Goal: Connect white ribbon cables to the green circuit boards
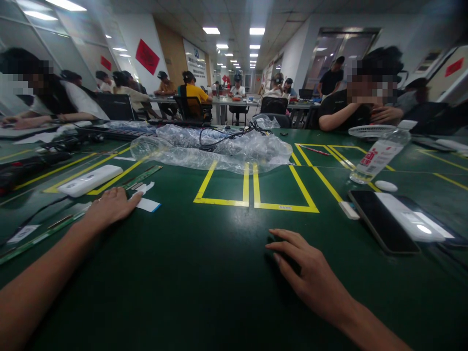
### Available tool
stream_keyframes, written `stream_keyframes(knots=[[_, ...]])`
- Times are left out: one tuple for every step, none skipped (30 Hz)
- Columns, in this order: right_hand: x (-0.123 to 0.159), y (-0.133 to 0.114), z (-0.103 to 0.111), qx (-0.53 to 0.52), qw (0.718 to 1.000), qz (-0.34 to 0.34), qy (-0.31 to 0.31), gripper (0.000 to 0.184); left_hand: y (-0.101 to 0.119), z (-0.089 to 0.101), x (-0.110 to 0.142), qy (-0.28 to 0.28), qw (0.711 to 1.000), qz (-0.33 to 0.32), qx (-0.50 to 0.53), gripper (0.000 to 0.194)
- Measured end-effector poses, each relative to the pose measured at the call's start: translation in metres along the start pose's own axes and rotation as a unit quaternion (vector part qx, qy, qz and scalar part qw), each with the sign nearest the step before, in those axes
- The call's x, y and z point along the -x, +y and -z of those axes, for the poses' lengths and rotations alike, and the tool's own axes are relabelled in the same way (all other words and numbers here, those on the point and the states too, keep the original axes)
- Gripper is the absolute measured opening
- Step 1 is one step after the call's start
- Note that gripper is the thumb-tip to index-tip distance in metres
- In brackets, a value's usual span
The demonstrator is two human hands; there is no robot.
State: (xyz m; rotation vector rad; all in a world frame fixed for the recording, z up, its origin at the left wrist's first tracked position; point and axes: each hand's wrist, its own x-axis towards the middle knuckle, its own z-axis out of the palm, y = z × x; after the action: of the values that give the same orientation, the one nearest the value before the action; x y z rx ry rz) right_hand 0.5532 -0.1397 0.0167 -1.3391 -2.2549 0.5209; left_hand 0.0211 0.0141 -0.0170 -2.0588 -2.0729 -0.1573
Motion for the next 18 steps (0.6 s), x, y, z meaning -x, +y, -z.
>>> stream_keyframes(knots=[[0.000,0.000,0.000,0.000,1.000,0.000,0.000,0.026,0.001,0.000,0.000,-0.019,0.999,0.034,-0.008,0.105],[0.000,0.000,0.000,0.001,1.000,0.001,0.002,0.026,0.002,0.001,0.001,-0.035,0.998,0.061,0.000,0.107],[-0.001,0.000,0.000,0.001,1.000,0.001,0.003,0.026,0.003,0.003,0.002,-0.047,0.995,0.083,0.002,0.108],[0.000,0.000,0.001,0.001,1.000,0.001,0.003,0.026,0.005,0.006,0.002,-0.056,0.994,0.097,0.004,0.108],[0.000,0.000,0.001,0.001,1.000,0.001,0.001,0.026,0.007,0.009,0.003,-0.060,0.992,0.107,0.006,0.106],[0.000,0.000,0.001,0.002,1.000,-0.001,-0.001,0.026,0.012,0.012,0.004,-0.060,0.992,0.115,0.007,0.105],[0.000,0.000,0.001,0.003,1.000,-0.002,-0.002,0.026,0.019,0.016,0.006,-0.062,0.991,0.115,0.009,0.102],[0.000,0.000,0.001,0.003,1.000,-0.003,-0.003,0.026,0.029,0.019,0.008,-0.067,0.992,0.106,0.013,0.100],[-0.001,0.000,0.002,0.003,1.000,-0.003,-0.002,0.026,0.043,0.022,0.011,-0.075,0.993,0.091,0.019,0.097],[-0.001,0.001,0.002,0.003,1.000,-0.004,-0.001,0.026,0.061,0.026,0.015,-0.088,0.993,0.070,0.027,0.095],[-0.002,0.001,0.002,0.002,1.000,-0.005,0.000,0.025,0.083,0.029,0.021,-0.105,0.993,0.039,0.035,0.094],[-0.003,0.001,0.002,0.000,1.000,-0.006,0.001,0.025,0.108,0.033,0.030,-0.118,0.992,0.006,0.044,0.093],[-0.003,0.001,0.002,0.000,1.000,-0.006,0.001,0.025,0.134,0.038,0.042,-0.132,0.989,-0.043,0.050,0.095],[-0.004,0.000,0.002,0.000,1.000,-0.006,0.001,0.025,0.160,0.043,0.055,-0.135,0.983,-0.105,0.059,0.096],[-0.004,0.000,0.002,0.001,1.000,-0.006,-0.001,0.025,0.186,0.049,0.070,-0.131,0.975,-0.166,0.070,0.098],[-0.003,0.000,0.001,0.003,1.000,-0.004,-0.001,0.026,0.209,0.055,0.086,-0.128,0.963,-0.224,0.083,0.099],[-0.003,-0.001,0.000,0.005,1.000,-0.003,-0.001,0.026,0.228,0.061,0.101,-0.124,0.951,-0.266,0.096,0.101],[-0.002,-0.002,-0.001,0.009,1.000,0.000,-0.003,0.026,0.243,0.067,0.115,-0.122,0.940,-0.298,0.109,0.103]])
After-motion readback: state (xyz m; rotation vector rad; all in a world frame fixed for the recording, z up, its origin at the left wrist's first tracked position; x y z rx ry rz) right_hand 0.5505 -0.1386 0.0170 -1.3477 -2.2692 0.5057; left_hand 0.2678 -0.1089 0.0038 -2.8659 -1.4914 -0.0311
